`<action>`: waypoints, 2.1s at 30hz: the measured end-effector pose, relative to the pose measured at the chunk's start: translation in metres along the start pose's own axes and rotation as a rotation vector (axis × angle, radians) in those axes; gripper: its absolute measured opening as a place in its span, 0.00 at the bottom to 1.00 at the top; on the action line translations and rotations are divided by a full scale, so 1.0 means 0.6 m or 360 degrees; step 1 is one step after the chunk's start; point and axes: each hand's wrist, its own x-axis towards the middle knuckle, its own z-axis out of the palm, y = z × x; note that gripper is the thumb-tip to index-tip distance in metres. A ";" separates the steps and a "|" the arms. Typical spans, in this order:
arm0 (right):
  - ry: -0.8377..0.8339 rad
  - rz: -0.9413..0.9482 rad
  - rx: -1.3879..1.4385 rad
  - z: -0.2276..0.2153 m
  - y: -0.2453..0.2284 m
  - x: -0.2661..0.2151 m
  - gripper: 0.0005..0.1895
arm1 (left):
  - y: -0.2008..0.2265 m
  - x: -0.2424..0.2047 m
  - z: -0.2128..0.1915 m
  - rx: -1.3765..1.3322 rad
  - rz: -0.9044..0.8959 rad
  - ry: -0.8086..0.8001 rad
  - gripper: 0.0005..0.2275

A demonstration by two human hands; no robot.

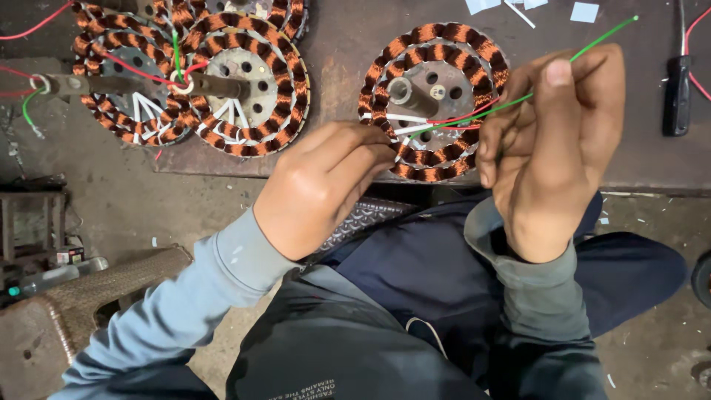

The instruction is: The person assembles motor stators by hand, stripping wire ends, twisting colored wires together, and securing connections with white tape. They use shears to cut wires and a screwdriver to adjust components within the stator slots.

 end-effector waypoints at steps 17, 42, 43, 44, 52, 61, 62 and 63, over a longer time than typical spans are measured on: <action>-0.0160 -0.0248 -0.0191 -0.007 0.009 -0.007 0.10 | -0.011 0.017 -0.011 -0.0182 -0.0188 -0.0004 0.08; -0.0138 -0.0348 -0.1018 -0.017 -0.027 0.006 0.08 | 0.010 0.004 0.002 -0.0346 -0.0482 0.0110 0.11; -0.0174 -0.0389 -0.1141 -0.017 -0.029 0.014 0.09 | 0.013 0.008 0.000 -0.0346 -0.0473 0.0115 0.10; -0.0209 -0.0430 -0.1265 -0.017 -0.029 0.022 0.09 | 0.016 0.012 -0.002 -0.0346 -0.0463 0.0120 0.09; -0.0249 -0.0389 -0.1676 -0.007 -0.020 0.035 0.16 | 0.047 0.036 0.029 0.0098 -0.0502 0.0200 0.03; -0.0260 -0.0166 -0.1348 -0.018 -0.022 0.036 0.22 | 0.021 0.049 0.051 0.0054 -0.0245 0.0264 0.08; -0.0320 -0.0238 -0.1362 -0.022 -0.020 0.040 0.22 | 0.017 0.048 0.054 -0.0020 -0.0210 0.0280 0.09; -0.0385 -0.0308 -0.1376 -0.027 -0.019 0.045 0.21 | 0.016 0.046 0.059 -0.0058 -0.0233 0.0328 0.10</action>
